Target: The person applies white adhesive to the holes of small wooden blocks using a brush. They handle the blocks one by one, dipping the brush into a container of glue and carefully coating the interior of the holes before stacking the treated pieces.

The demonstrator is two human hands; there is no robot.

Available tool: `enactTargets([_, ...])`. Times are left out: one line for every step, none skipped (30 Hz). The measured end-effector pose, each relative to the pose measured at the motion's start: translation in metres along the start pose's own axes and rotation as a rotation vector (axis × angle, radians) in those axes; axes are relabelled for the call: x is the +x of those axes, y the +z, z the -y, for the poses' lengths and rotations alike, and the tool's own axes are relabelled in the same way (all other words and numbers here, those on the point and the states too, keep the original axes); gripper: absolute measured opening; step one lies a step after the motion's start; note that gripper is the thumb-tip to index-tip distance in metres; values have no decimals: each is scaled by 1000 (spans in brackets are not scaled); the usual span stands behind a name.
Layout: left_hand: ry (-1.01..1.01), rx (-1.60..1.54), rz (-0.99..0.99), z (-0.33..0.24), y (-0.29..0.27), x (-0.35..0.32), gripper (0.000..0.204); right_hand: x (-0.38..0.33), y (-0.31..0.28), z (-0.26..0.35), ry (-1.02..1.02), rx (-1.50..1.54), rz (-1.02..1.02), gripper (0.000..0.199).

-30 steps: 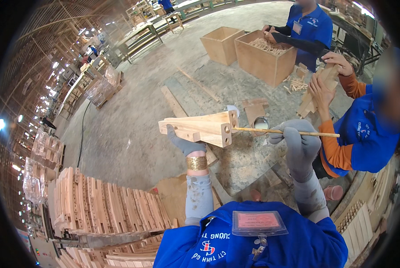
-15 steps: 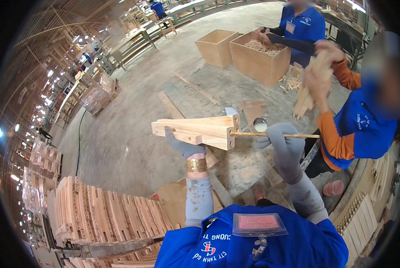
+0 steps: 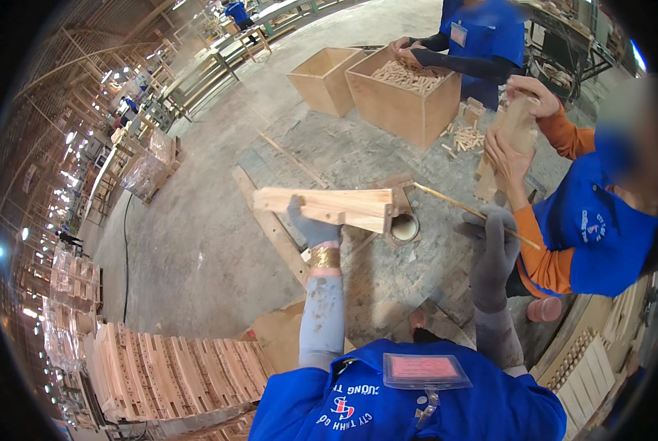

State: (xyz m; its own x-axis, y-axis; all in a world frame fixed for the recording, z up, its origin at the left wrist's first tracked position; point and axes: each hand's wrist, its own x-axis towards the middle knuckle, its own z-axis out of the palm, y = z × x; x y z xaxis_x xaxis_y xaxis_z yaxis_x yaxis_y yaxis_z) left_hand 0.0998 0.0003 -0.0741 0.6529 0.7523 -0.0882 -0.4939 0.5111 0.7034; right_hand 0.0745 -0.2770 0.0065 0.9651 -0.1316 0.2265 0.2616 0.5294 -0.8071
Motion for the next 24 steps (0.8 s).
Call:
enactTargets([0, 42, 4, 19, 8, 8, 43, 6, -6, -2, 12, -42, -1, 19])
enactTargets([-1, 87, 5, 39, 17, 17, 38, 10, -13, -3, 25, -82, -3, 18])
enactTargets([-72, -9, 31, 59, 15, 34, 37, 12, -16, -4, 39, -122, 13, 18])
enactTargets([-156, -101, 71, 77, 25, 44, 36, 16, -23, -5, -32, -242, 47, 18])
enactTargets([-217, -64, 83, 95, 31, 48, 36, 19, -30, -6, -103, -360, 83, 18])
enactTargets([-288, -32, 105, 112, 46, 49, 37, 22, -36, -7, -182, -486, 110, 19])
enactTargets([-346, 4, 125, 127, 58, 52, 38, 25, -39, -8, -150, -432, 76, 19])
enactTargets([-433, -55, 113, 142, 71, 56, 40, 27, -41, -9, -117, -377, 44, 20])
enactTargets([-520, -123, 101, 158, 80, 63, 43, 29, -42, -9, -88, -328, 17, 21])
enactTargets([-603, -190, 85, 175, 84, 71, 46, 31, -43, -7, -71, -347, 25, 21])
enactTargets([-605, -179, 62, 190, 88, 81, 46, 33, -44, -3, -54, -365, 34, 21])
enactTargets([-597, -172, 30, 209, 85, 96, 45, 37, -42, -1, -32, -382, 57, 21])
enactTargets([-601, -154, -3, 221, 87, 102, 45, 40, -41, 0, -42, -377, 98, 20])
enactTargets([-440, 174, 119, 230, 86, 107, 41, 47, -40, -2, -44, -368, 126, 21])
enactTargets([-278, 514, 235, 234, 83, 108, 38, 50, -41, -5, -40, -353, 144, 21])
enactTargets([-106, 852, 336, 235, 78, 110, 34, 54, -41, -9, -31, -336, 173, 21])
enactTargets([69, 1190, 416, 233, 71, 112, 30, 58, -43, -15, -35, -361, 141, 22])
enactTargets([241, 1542, 486, 227, 63, 115, 27, 59, -46, -23, -31, -378, 111, 24])
enactTargets([86, 1530, 512, 219, 65, 120, 23, 61, -46, -31, -22, -371, 112, 25])
enactTargets([266, 1603, 488, 210, 59, 118, 21, 63, -45, -36, -24, -403, 158, 28])
enactTargets([434, 1480, 444, 201, 46, 113, 20, 60, -39, -45, -40, -287, 192, 29])
enactTargets([526, 1619, 527, 185, 48, 104, 22, 62, -34, -53, -57, -184, 211, 29])
enactTargets([603, 1377, 466, 164, 36, 87, 20, 65, -32, -63, -72, -223, 306, 30])
enactTargets([540, 1169, 483, 141, 29, 64, 15, 58, -37, -67, -118, -271, 349, 30])
